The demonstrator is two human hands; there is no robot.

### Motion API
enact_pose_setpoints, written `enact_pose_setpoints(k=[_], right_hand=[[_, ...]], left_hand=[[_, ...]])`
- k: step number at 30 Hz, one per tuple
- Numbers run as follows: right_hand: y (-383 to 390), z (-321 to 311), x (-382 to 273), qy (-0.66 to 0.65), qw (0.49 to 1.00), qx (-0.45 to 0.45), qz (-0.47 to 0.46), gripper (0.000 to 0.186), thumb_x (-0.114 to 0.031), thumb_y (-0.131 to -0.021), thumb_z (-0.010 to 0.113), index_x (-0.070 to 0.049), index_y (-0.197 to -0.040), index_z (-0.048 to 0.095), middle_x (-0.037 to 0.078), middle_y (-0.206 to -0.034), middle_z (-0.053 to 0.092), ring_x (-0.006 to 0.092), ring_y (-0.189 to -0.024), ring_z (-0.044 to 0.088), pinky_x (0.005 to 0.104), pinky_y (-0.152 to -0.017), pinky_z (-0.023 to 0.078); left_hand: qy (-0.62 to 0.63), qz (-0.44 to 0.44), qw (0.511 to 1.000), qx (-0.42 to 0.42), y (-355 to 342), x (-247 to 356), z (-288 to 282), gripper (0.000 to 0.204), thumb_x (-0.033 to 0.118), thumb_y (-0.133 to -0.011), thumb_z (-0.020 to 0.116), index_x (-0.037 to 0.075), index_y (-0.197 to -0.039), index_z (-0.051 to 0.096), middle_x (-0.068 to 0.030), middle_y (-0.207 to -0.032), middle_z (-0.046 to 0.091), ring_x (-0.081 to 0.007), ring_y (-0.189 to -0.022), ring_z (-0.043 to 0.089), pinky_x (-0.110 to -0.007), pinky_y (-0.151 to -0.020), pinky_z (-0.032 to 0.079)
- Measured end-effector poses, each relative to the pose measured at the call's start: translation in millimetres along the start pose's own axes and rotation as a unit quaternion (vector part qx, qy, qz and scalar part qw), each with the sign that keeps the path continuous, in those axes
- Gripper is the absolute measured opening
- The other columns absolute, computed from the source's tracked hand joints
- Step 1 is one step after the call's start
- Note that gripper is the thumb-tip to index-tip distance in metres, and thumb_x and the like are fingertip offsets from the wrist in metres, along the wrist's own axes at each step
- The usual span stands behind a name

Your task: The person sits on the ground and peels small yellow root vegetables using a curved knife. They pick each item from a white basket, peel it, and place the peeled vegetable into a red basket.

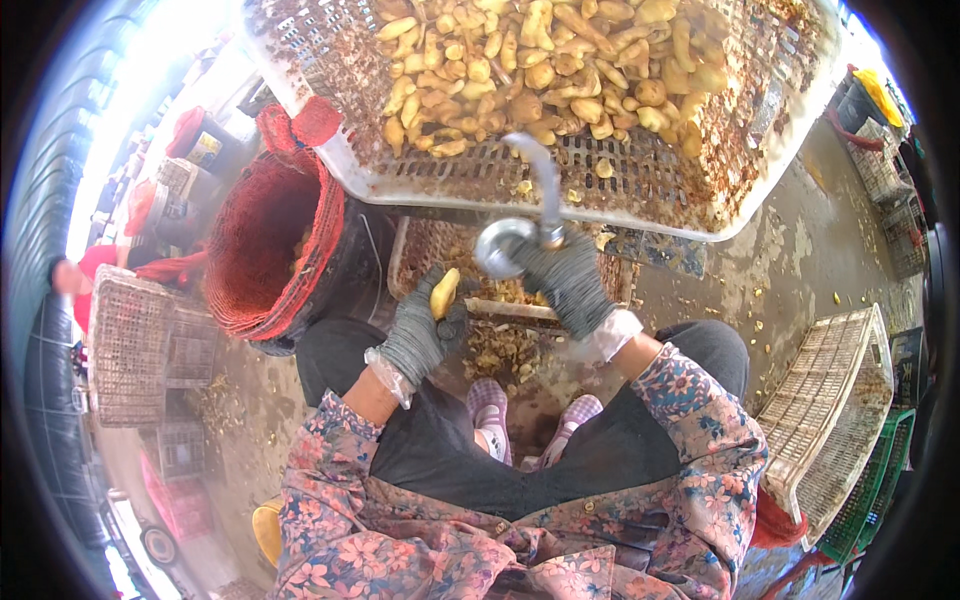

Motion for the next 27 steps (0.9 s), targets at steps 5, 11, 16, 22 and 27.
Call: enact_pose_setpoints(k=[5,11,16,22,27], right_hand=[[2.9,4.4,-9.9,0.036,0.995,0.044,-0.076,0.028,-0.02,-0.078,0.076,-0.003,-0.097,0.064,0.004,-0.076,0.066,0.008,-0.061,0.06,0.0227,-0.052,0.05],[11.0,11.5,-13.2,-0.017,0.999,-0.013,-0.032,0.027,-0.018,-0.079,0.075,-0.003,-0.097,0.063,0.004,-0.08,0.066,0.0107,-0.068,0.062,0.0245,-0.057,0.051],[13.8,22.2,-0.8,0.056,0.995,-0.053,-0.056,0.033,-0.023,-0.079,0.075,-0.001,-0.1,0.063,0.006,-0.083,0.067,0.012,-0.076,0.062,0.0273,-0.068,0.051],[4.4,8.9,-3.9,0.066,0.993,0.006,-0.098,0.033,-0.024,-0.078,0.074,-0.001,-0.1,0.064,0.009,-0.084,0.068,0.0145,-0.076,0.064,0.0296,-0.066,0.051],[18.1,6.4,-11.3,0.327,0.922,0.075,-0.191,0.027,-0.024,-0.078,0.07,-0.004,-0.095,0.064,0.017,-0.078,0.067,0.0262,-0.072,0.067,0.0357,-0.062,0.051]], left_hand=[[0.253,-0.304,0.917,0.043,2.6,-30.4,4.0,0.034,0.045,-0.089,0.054,0.012,-0.082,0.056,-0.0008,-0.054,0.048,-0.0119,-0.037,0.04,-0.023,-0.032,0.032],[0.48,-0.42,0.769,-0.033,14.7,9.3,15.9,0.037,0.049,-0.089,0.053,0.012,-0.083,0.056,-0.0019,-0.057,0.051,-0.013,-0.039,0.044,-0.023,-0.032,0.035],[0.372,-0.409,0.83,0.077,11.5,21.9,22.0,0.039,0.051,-0.089,0.053,0.013,-0.089,0.055,-0.0008,-0.061,0.052,-0.0121,-0.044,0.048,-0.022,-0.035,0.036],[0.35,-0.335,0.874,0.029,5.5,23.9,17.3,0.041,0.055,-0.087,0.054,0.014,-0.091,0.056,0.0012,-0.064,0.052,-0.0097,-0.047,0.049,-0.02,-0.037,0.036],[0.389,-0.33,0.844,0.163,-0.7,16.9,3.2,0.042,0.053,-0.087,0.057,0.013,-0.098,0.059,0.0016,-0.063,0.051,-0.0089,-0.044,0.047,-0.019,-0.036,0.034]])
Point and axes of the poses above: each hand's wrist, its own y-axis away from the middle knuckle, its own z-axis out of the palm, x = y × z, the point moved 4 cm from there along -y, towards the middle knuckle
